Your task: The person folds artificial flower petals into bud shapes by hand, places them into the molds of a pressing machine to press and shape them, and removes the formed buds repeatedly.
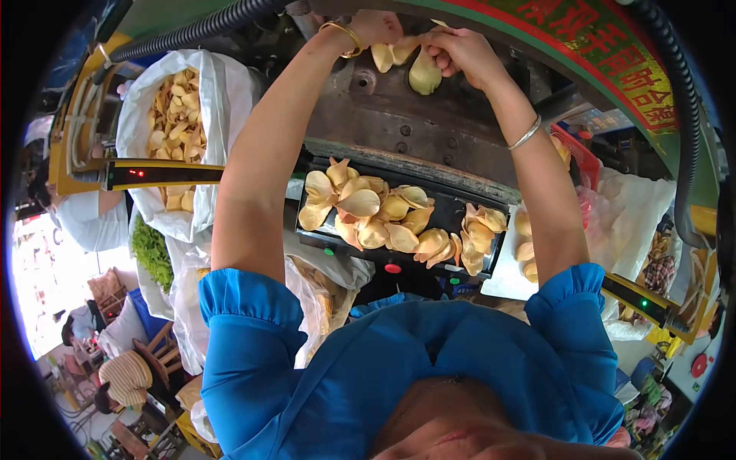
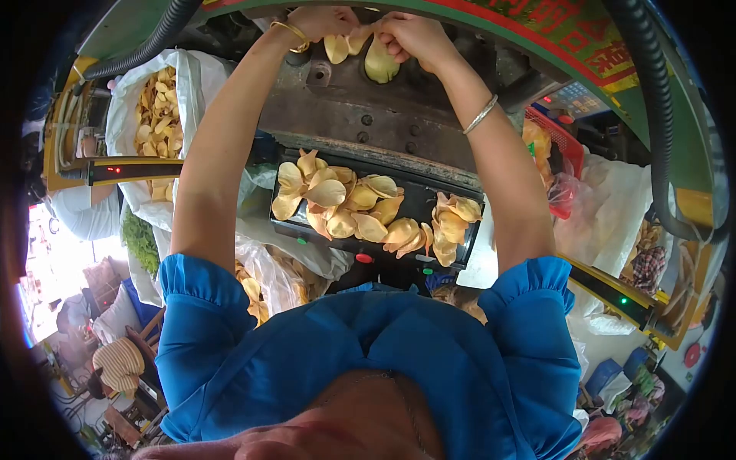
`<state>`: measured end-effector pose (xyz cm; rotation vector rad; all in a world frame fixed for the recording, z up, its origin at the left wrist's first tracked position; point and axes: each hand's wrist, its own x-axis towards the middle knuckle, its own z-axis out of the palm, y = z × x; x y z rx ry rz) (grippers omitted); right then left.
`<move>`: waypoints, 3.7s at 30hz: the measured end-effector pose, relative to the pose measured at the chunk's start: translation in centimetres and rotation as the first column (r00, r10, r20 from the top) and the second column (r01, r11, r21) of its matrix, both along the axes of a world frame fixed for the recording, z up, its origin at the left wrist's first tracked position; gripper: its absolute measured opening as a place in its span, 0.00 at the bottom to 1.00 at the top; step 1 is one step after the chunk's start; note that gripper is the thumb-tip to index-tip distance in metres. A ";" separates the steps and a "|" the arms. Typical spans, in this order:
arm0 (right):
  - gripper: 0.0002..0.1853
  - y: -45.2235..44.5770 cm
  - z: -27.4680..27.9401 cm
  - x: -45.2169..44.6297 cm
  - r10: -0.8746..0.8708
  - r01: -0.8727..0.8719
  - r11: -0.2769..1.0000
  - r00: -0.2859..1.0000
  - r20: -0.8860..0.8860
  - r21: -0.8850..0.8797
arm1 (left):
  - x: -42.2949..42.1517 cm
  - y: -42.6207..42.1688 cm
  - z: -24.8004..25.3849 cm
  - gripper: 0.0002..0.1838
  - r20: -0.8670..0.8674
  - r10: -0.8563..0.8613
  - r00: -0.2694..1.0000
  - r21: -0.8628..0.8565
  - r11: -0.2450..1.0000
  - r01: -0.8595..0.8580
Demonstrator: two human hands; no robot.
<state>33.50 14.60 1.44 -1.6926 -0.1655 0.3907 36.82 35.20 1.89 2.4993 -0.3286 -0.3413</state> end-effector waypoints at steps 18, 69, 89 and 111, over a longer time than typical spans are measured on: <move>0.10 0.2 0.7 -1.7 -0.086 0.133 0.964 0.976 0.200 -0.232 | -10.2 1.2 0.3 0.13 0.402 0.429 0.809 -0.420 0.871 -0.254; 0.15 -9.5 -6.3 -22.2 -0.317 0.287 0.921 0.945 0.080 0.262 | -24.9 -14.8 -7.6 0.11 -0.404 0.172 0.898 -0.855 0.277 -0.438; 0.06 -11.6 -4.2 -18.5 -0.157 0.161 0.974 0.987 -0.037 0.156 | -21.1 -13.0 -5.4 0.05 -0.622 -0.139 0.771 -0.746 0.406 -0.528; 0.15 -8.8 -1.3 0.2 -0.131 0.130 0.991 0.990 -0.052 -0.018 | -5.3 -14.0 -1.9 0.11 -0.063 0.411 0.909 -0.433 0.809 -0.396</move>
